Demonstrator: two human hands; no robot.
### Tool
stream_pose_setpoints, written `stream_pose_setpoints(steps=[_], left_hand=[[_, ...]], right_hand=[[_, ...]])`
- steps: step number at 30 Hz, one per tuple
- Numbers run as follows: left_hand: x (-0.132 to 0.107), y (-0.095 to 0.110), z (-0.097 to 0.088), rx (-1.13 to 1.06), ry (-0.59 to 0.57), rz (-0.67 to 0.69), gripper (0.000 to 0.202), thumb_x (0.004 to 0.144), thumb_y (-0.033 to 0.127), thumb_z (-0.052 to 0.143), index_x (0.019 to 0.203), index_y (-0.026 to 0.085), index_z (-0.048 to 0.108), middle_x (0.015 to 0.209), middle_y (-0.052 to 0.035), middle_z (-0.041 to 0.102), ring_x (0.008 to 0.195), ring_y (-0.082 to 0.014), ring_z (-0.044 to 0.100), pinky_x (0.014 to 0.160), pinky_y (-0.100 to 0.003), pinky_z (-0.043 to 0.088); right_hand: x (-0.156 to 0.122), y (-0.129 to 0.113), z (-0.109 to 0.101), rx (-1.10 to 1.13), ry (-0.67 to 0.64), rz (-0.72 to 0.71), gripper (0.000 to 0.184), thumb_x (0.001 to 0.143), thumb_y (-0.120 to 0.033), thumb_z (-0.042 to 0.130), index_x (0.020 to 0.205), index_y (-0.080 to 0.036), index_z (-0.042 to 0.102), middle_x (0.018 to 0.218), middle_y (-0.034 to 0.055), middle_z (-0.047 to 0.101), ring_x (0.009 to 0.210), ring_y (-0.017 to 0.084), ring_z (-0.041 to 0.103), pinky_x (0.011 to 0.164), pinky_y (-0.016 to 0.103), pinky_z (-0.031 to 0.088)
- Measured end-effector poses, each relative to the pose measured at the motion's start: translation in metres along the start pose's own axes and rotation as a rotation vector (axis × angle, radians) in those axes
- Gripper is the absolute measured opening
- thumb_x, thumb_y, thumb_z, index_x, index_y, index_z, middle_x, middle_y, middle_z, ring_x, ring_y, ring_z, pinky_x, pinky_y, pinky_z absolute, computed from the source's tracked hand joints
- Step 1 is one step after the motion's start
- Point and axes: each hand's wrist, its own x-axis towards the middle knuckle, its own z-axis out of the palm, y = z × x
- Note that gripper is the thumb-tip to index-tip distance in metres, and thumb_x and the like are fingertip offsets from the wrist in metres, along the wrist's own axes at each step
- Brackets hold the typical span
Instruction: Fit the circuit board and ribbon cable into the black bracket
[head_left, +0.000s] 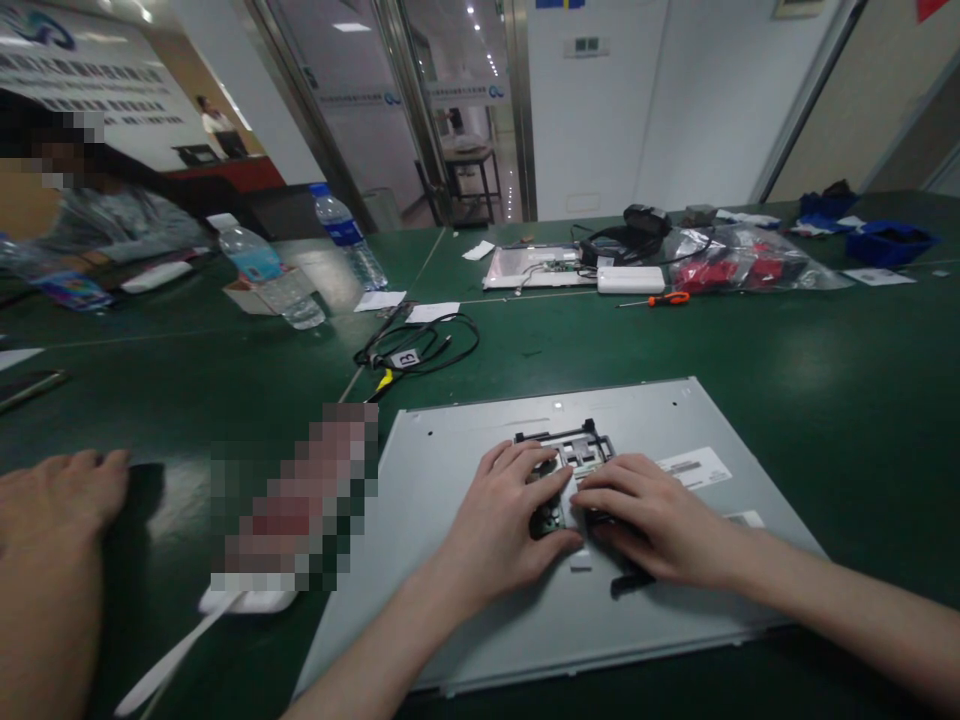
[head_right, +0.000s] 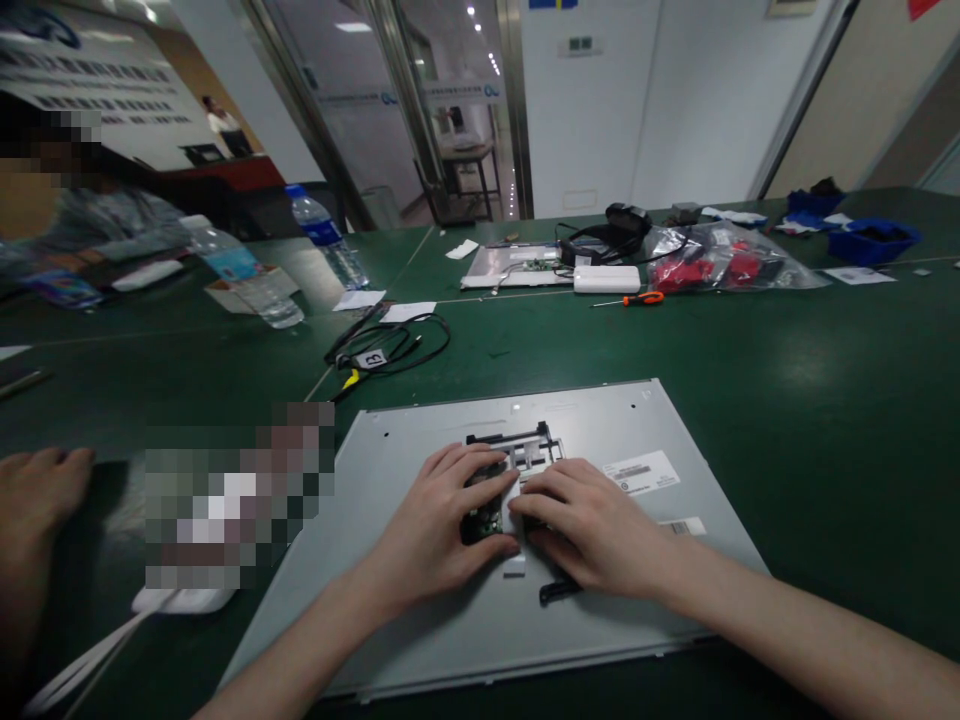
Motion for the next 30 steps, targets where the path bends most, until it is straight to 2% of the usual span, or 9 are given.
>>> stream_pose_setpoints(steps=[12,19,24,27,30], left_hand=[[0.0,0.005,0.0,-0.051,0.013,0.015,0.053,0.074,0.037,0.08,0.122,0.024,0.061,0.122,-0.0089,0.061,0.118,-0.031,0.053,0.106,-0.057,0.037],[-0.001,0.004,0.001,-0.048,0.007,0.007,0.054,0.075,0.038,0.078,0.124,0.024,0.06,0.122,-0.0091,0.06,0.117,-0.0306,0.052,0.106,-0.057,0.036],[0.0,0.004,0.0,-0.025,-0.011,0.009,0.057,0.076,0.038,0.077,0.128,0.024,0.058,0.124,-0.0096,0.059,0.118,-0.0311,0.051,0.107,-0.058,0.035],[0.0,0.004,0.0,-0.014,-0.021,0.012,0.056,0.077,0.038,0.076,0.128,0.024,0.058,0.126,-0.0103,0.058,0.12,-0.0319,0.05,0.108,-0.059,0.033],[0.0,0.003,0.001,-0.018,-0.015,0.011,0.052,0.079,0.038,0.074,0.126,0.024,0.058,0.126,-0.0101,0.057,0.121,-0.0313,0.05,0.109,-0.057,0.034]], right_hand=[[-0.002,0.004,0.007,0.037,0.04,0.009,0.039,0.091,-0.01,0.053,0.128,-0.021,0.052,0.12,0.0053,0.065,0.104,0.022,0.056,0.09,0.039,0.045],[0.002,0.004,-0.005,-0.015,0.073,0.049,0.033,0.094,-0.023,0.056,0.127,-0.02,0.054,0.114,0.0069,0.065,0.103,0.023,0.056,0.093,0.041,0.041],[0.0,0.01,-0.011,-0.049,0.121,0.066,0.025,0.095,-0.027,0.057,0.119,-0.019,0.058,0.11,0.0072,0.065,0.102,0.022,0.056,0.093,0.041,0.042],[0.0,0.007,-0.011,-0.057,0.073,0.005,0.028,0.096,-0.028,0.056,0.122,-0.02,0.058,0.117,0.0083,0.064,0.108,0.023,0.055,0.097,0.042,0.041],[0.003,0.002,-0.011,-0.089,-0.029,-0.093,0.028,0.096,-0.029,0.056,0.123,-0.022,0.06,0.131,0.0091,0.059,0.12,0.024,0.051,0.103,0.043,0.038]])
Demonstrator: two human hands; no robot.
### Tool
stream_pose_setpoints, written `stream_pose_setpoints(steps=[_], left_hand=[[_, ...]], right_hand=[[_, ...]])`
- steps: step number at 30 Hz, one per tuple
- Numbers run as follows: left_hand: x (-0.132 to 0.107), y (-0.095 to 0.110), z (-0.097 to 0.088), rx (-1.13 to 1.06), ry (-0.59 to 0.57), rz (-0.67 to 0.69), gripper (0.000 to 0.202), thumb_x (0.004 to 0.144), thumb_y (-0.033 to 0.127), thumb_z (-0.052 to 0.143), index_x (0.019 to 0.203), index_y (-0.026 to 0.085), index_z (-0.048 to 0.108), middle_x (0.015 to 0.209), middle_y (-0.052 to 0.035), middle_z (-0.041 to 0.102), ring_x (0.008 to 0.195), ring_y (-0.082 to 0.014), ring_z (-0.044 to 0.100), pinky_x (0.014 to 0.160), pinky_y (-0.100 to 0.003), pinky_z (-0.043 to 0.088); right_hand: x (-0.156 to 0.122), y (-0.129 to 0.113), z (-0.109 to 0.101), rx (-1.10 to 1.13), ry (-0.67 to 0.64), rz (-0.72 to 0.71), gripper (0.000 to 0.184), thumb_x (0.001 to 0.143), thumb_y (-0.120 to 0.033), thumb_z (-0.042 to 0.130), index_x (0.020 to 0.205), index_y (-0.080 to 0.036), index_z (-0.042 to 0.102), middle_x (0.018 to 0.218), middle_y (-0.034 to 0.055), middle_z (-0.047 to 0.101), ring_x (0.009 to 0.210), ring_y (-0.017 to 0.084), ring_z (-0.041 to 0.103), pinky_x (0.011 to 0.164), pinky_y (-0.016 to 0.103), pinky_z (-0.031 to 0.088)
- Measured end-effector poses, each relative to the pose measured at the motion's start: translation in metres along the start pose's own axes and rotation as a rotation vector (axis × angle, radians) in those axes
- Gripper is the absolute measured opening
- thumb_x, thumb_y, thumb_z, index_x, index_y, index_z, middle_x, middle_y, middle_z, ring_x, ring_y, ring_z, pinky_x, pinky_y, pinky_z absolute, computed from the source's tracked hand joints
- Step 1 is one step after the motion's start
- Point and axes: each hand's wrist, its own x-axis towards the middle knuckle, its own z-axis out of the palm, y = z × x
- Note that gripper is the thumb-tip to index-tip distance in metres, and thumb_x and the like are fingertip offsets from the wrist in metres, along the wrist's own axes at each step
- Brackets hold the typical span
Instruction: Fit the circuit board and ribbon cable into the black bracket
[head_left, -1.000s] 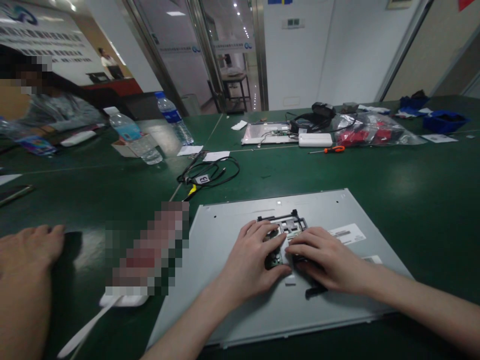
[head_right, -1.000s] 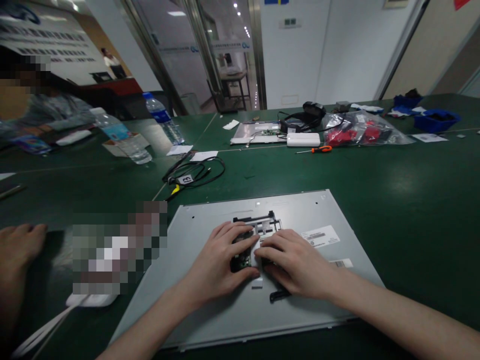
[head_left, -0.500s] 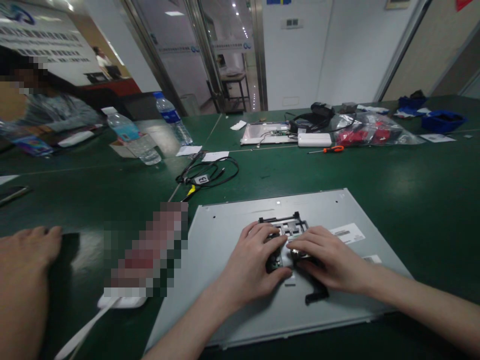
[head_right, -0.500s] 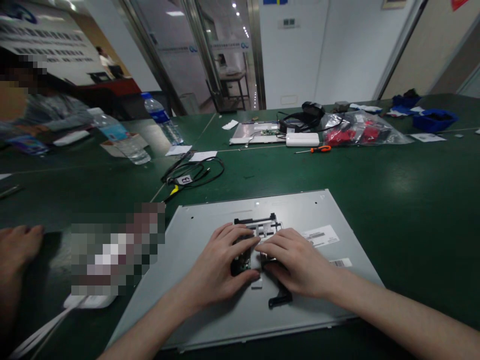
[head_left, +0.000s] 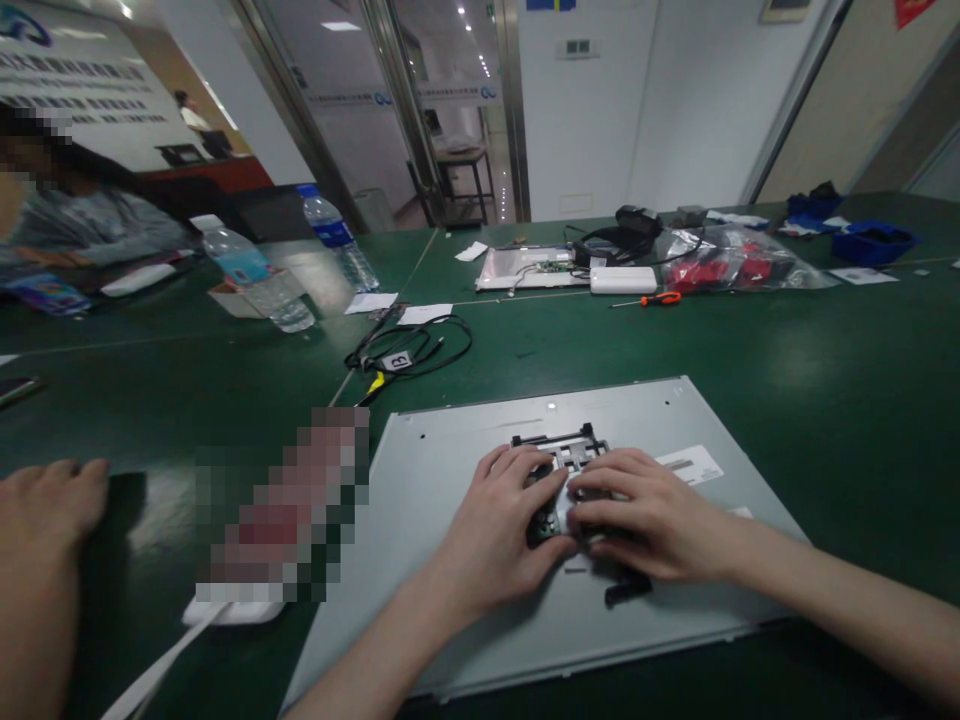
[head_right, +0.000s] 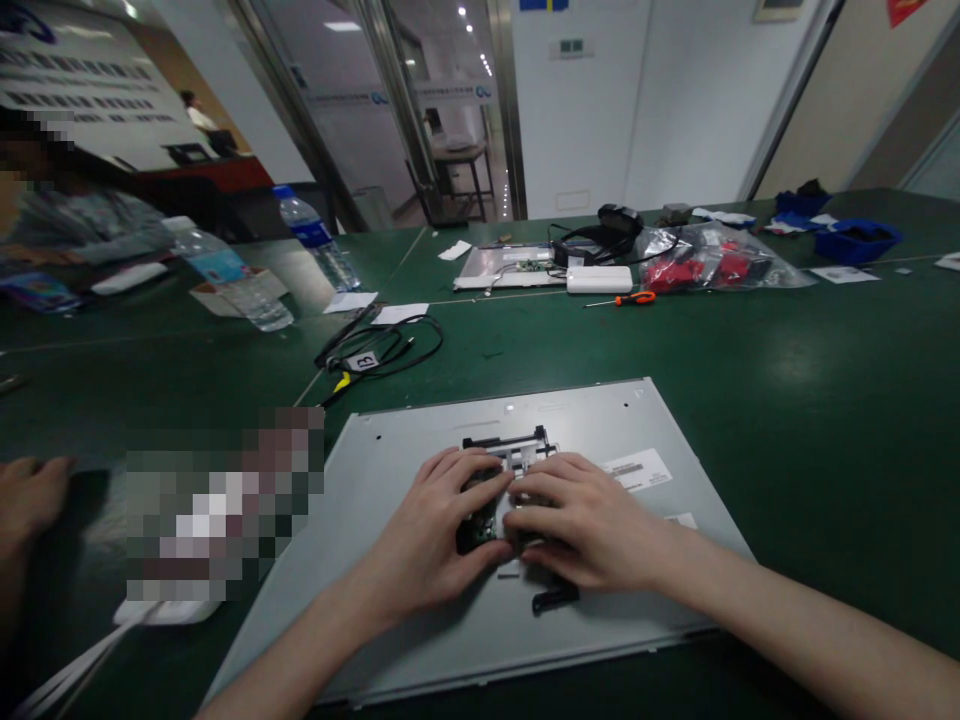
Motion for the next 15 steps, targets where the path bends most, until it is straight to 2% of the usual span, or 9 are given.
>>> stream_pose_setpoints(steps=[4,15], left_hand=[[0.0001,0.0006,0.0005,0.003,0.013,-0.013,0.049,0.081,0.038,0.071,0.126,0.024,0.058,0.128,-0.0099,0.056,0.121,-0.0306,0.049,0.11,-0.056,0.034],[-0.0004,0.0014,-0.0005,0.017,-0.015,-0.009,0.055,0.079,0.039,0.072,0.13,0.025,0.056,0.131,-0.0106,0.055,0.123,-0.0322,0.049,0.112,-0.058,0.031]], right_hand=[[0.003,-0.0031,-0.0032,-0.033,-0.089,-0.046,0.028,0.097,-0.029,0.054,0.124,-0.024,0.062,0.14,0.0104,0.054,0.128,0.025,0.046,0.109,0.046,0.035],[0.0021,0.0002,-0.0086,-0.001,-0.172,-0.059,0.028,0.1,-0.033,0.052,0.123,-0.028,0.067,0.142,0.0087,0.053,0.138,0.024,0.037,0.112,0.045,0.033]])
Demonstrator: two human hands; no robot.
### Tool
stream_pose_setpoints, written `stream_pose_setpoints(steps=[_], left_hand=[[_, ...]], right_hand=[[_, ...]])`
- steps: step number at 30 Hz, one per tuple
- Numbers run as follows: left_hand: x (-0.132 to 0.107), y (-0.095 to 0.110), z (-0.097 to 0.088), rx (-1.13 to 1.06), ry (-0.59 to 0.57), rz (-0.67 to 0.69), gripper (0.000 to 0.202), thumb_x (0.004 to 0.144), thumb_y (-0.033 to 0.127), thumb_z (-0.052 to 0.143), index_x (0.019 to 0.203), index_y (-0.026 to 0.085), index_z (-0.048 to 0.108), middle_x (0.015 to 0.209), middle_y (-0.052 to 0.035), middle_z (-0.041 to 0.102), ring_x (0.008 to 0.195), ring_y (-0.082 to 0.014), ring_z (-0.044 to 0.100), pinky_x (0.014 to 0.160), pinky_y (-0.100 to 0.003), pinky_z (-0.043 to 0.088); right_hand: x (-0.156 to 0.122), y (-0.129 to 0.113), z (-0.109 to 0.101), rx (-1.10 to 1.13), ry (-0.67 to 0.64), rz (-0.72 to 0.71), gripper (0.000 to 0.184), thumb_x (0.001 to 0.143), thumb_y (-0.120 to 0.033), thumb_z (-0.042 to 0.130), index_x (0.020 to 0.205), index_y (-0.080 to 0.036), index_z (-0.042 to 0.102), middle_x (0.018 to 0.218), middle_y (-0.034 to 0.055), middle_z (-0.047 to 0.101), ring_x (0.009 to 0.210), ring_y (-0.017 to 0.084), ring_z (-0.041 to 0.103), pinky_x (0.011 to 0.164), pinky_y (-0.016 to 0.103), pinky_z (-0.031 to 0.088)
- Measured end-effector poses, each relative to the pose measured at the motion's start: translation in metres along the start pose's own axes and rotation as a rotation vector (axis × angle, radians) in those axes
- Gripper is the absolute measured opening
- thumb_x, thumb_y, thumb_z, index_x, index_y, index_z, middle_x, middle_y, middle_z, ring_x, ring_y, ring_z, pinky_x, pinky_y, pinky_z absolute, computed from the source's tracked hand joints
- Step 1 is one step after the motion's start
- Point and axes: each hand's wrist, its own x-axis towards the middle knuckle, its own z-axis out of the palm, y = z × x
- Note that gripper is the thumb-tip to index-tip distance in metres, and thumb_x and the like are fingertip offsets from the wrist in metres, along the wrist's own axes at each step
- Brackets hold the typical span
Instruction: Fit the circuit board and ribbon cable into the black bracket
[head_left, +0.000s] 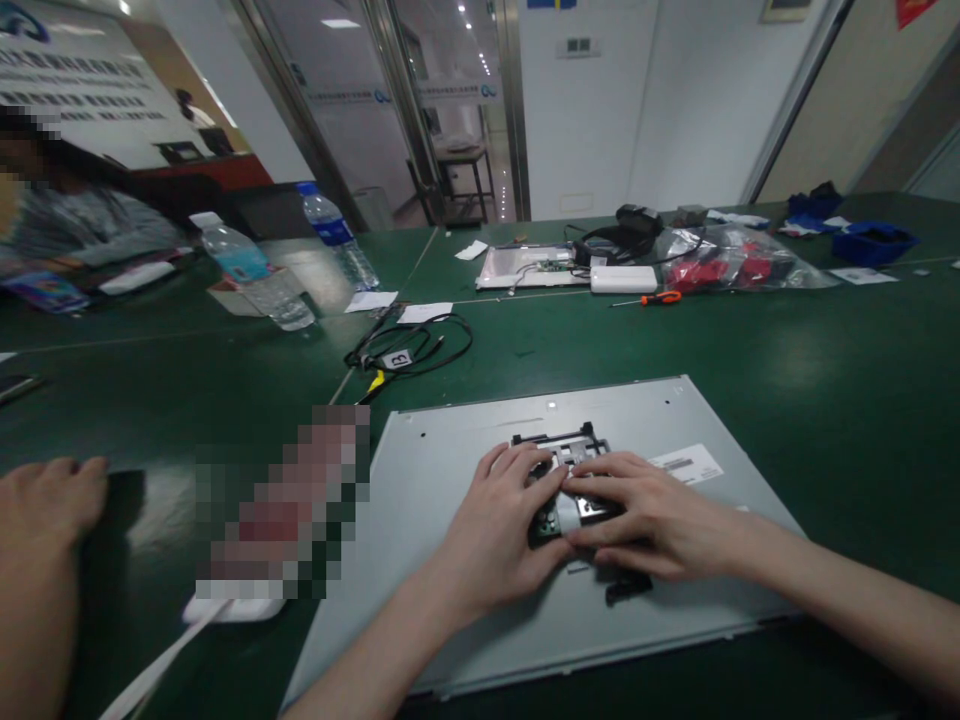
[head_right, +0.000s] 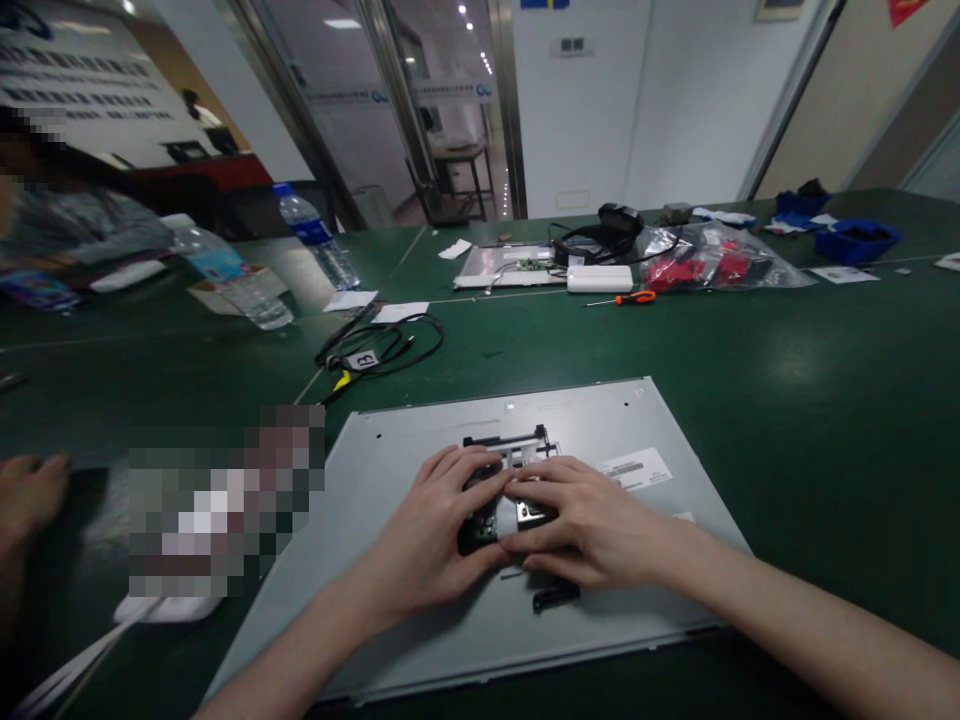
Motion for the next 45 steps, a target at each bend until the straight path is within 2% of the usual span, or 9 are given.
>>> stream_pose_setpoints(steps=[7,12,17,23,29,34,41,45], left_hand=[[0.0011,0.0032,-0.0042,0.011,-0.021,0.01,0.065,0.074,0.043,0.076,0.132,0.025,0.054,0.131,-0.0104,0.055,0.125,-0.0325,0.048,0.114,-0.058,0.028],[0.0008,0.0035,-0.0092,-0.021,0.042,0.038,0.063,0.074,0.04,0.077,0.13,0.023,0.055,0.129,-0.0102,0.057,0.123,-0.0319,0.049,0.112,-0.058,0.03],[-0.0001,0.0005,-0.0086,-0.066,0.126,0.069,0.036,0.081,0.028,0.069,0.116,0.024,0.062,0.123,-0.0072,0.061,0.118,-0.0276,0.052,0.108,-0.054,0.035],[0.0009,0.0012,-0.0056,-0.065,0.125,0.094,0.031,0.081,0.021,0.067,0.112,0.024,0.062,0.114,-0.0054,0.064,0.111,-0.0256,0.056,0.106,-0.053,0.037],[0.001,0.0028,-0.0057,-0.055,0.069,0.104,0.011,0.085,0.022,0.064,0.096,0.023,0.064,0.109,-0.0034,0.064,0.108,-0.0239,0.056,0.106,-0.052,0.035],[0.0008,0.0018,-0.0058,-0.027,0.04,0.119,0.015,0.087,0.026,0.063,0.102,0.025,0.067,0.108,-0.0038,0.065,0.106,-0.0247,0.056,0.105,-0.052,0.035],[0.0004,0.0054,-0.0072,0.05,0.047,0.173,0.013,0.091,0.025,0.058,0.095,0.026,0.071,0.093,-0.0029,0.067,0.093,-0.0213,0.059,0.102,-0.047,0.039],[-0.0002,0.0039,-0.0055,0.032,0.051,0.218,0.014,0.091,0.026,0.057,0.089,0.026,0.071,0.091,-0.0007,0.07,0.091,-0.0195,0.06,0.101,-0.045,0.039]], right_hand=[[0.0009,-0.0049,-0.0006,-0.032,0.02,0.023,0.028,0.1,-0.033,0.053,0.122,-0.028,0.068,0.142,0.01,0.053,0.137,0.026,0.038,0.111,0.048,0.034],[-0.0001,-0.0057,-0.0009,-0.004,0.027,0.035,0.028,0.098,-0.033,0.056,0.123,-0.03,0.067,0.144,0.0096,0.051,0.137,0.027,0.04,0.111,0.049,0.035],[0.0005,-0.0046,-0.0036,0.036,0.016,0.022,0.029,0.095,-0.036,0.061,0.122,-0.029,0.068,0.146,0.0088,0.049,0.135,0.027,0.041,0.11,0.051,0.035],[0.002,-0.006,-0.0044,0.069,0.014,0.028,0.024,0.096,-0.037,0.061,0.116,-0.027,0.071,0.145,0.0074,0.05,0.137,0.026,0.04,0.115,0.049,0.03],[-0.0012,-0.0018,0.0006,0.101,0.003,0.082,0.026,0.096,-0.042,0.06,0.119,-0.032,0.07,0.149,0.0048,0.046,0.141,0.027,0.034,0.116,0.052,0.027],[-0.0014,0.0,0.0015,0.123,0.004,0.097,0.023,0.095,-0.039,0.062,0.115,-0.032,0.072,0.15,0.0037,0.045,0.14,0.029,0.033,0.116,0.054,0.026],[-0.0012,0.0003,0.002,0.117,0.009,0.097,0.022,0.095,-0.037,0.062,0.114,-0.034,0.072,0.145,0.0037,0.05,0.139,0.028,0.035,0.115,0.055,0.027],[-0.0013,0.001,0.0025,0.112,0.004,0.096,0.023,0.095,-0.037,0.062,0.117,-0.036,0.071,0.144,0.0041,0.05,0.138,0.028,0.036,0.115,0.056,0.028]])
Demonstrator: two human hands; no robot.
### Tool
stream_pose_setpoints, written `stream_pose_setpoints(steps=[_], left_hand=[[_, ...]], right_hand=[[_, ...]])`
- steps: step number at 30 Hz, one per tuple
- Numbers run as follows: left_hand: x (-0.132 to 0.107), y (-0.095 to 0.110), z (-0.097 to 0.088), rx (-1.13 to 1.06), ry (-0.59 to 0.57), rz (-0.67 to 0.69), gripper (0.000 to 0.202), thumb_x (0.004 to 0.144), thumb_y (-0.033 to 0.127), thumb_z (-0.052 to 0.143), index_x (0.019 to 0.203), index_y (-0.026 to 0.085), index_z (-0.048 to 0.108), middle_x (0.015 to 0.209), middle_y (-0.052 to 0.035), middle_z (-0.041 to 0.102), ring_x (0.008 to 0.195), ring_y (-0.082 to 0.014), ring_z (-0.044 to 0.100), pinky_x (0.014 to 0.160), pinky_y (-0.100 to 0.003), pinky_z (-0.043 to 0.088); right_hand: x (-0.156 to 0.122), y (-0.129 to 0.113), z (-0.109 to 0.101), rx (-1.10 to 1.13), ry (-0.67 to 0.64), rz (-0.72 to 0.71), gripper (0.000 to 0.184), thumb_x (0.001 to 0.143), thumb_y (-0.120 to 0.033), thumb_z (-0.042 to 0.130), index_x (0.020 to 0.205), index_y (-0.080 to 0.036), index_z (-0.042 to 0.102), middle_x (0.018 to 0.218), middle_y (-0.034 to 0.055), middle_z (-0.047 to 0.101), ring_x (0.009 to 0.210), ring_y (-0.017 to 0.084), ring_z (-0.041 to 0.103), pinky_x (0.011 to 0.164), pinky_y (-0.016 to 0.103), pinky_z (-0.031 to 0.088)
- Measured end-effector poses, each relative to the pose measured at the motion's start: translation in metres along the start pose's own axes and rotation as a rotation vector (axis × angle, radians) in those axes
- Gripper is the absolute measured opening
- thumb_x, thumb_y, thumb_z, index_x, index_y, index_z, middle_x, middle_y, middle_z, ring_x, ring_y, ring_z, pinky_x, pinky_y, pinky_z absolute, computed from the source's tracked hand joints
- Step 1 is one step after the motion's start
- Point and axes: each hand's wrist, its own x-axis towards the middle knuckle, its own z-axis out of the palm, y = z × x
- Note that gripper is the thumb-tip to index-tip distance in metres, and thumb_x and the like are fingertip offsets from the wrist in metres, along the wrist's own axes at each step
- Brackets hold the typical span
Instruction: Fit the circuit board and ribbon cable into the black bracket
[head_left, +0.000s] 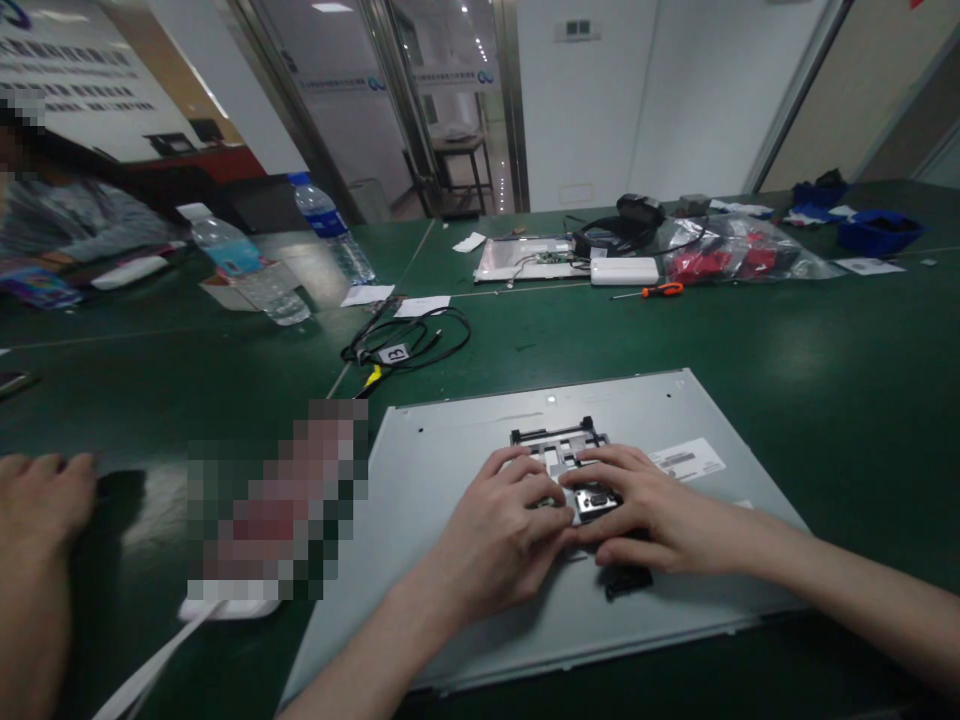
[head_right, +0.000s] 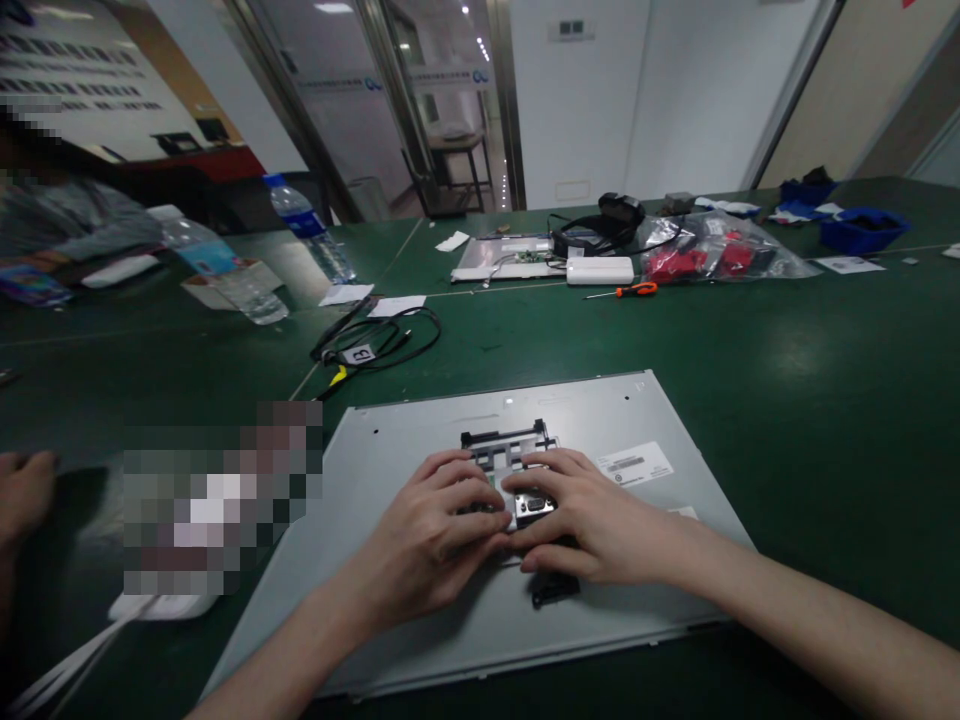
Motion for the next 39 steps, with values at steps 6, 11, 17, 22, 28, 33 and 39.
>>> stream_pose_setpoints(steps=[6,11,17,22,28,33,39], left_hand=[[0.0,-0.001,0.0,-0.064,-0.026,0.015,0.016,0.093,0.027,0.056,0.088,0.027,0.072,0.09,0.0012,0.073,0.092,-0.0189,0.062,0.099,-0.044,0.041],[0.001,0.001,-0.002,-0.101,-0.012,0.023,0.017,0.092,0.022,0.056,0.095,0.028,0.072,0.093,0.0035,0.075,0.096,-0.0185,0.062,0.102,-0.043,0.04],[0.001,0.004,-0.007,-0.186,-0.027,0.022,0.018,0.092,0.02,0.055,0.089,0.028,0.071,0.087,0.0051,0.075,0.091,-0.0174,0.063,0.105,-0.044,0.039],[0.0,0.0,-0.009,-0.178,0.051,-0.042,0.017,0.091,0.024,0.055,0.082,0.024,0.068,0.081,0.0007,0.071,0.088,-0.019,0.061,0.101,-0.044,0.041],[0.001,-0.003,-0.007,-0.125,-0.003,-0.071,0.007,0.085,0.027,0.063,0.089,0.023,0.067,0.092,-0.0031,0.068,0.094,-0.0225,0.059,0.098,-0.046,0.041],[0.001,-0.004,-0.002,-0.105,-0.038,-0.055,0.01,0.086,0.027,0.063,0.096,0.023,0.066,0.099,-0.003,0.068,0.099,-0.0227,0.06,0.101,-0.048,0.039],[0.0,-0.006,0.004,-0.117,-0.018,-0.054,0.009,0.084,0.024,0.067,0.092,0.022,0.066,0.107,-0.0029,0.069,0.108,-0.024,0.058,0.104,-0.049,0.038]], right_hand=[[0.0,0.001,0.001,-0.011,-0.006,-0.006,0.026,0.096,-0.037,0.06,0.121,-0.038,0.068,0.146,0.0037,0.049,0.138,0.028,0.037,0.114,0.056,0.028],[0.0,0.001,0.002,-0.019,0.015,-0.012,0.026,0.095,-0.036,0.063,0.119,-0.037,0.069,0.145,0.004,0.05,0.137,0.028,0.039,0.114,0.055,0.029],[-0.001,0.002,0.003,-0.021,0.005,-0.007,0.024,0.095,-0.037,0.062,0.118,-0.037,0.07,0.146,0.0041,0.049,0.138,0.028,0.037,0.114,0.055,0.029],[-0.002,0.002,0.002,-0.031,-0.006,-0.011,0.027,0.098,-0.04,0.057,0.122,-0.036,0.068,0.147,0.0055,0.048,0.137,0.027,0.038,0.114,0.053,0.029],[-0.001,-0.001,0.0,-0.055,-0.004,-0.005,0.028,0.098,-0.04,0.056,0.123,-0.035,0.068,0.147,0.0067,0.047,0.139,0.027,0.035,0.114,0.054,0.028],[-0.001,-0.003,-0.001,-0.027,0.012,-0.01,0.025,0.098,-0.038,0.057,0.119,-0.034,0.07,0.148,0.0061,0.047,0.138,0.026,0.037,0.115,0.051,0.029],[-0.004,0.001,-0.004,0.02,0.074,-0.026,0.019,0.097,-0.034,0.059,0.109,-0.031,0.074,0.143,0.0051,0.05,0.134,0.024,0.041,0.113,0.046,0.031]])
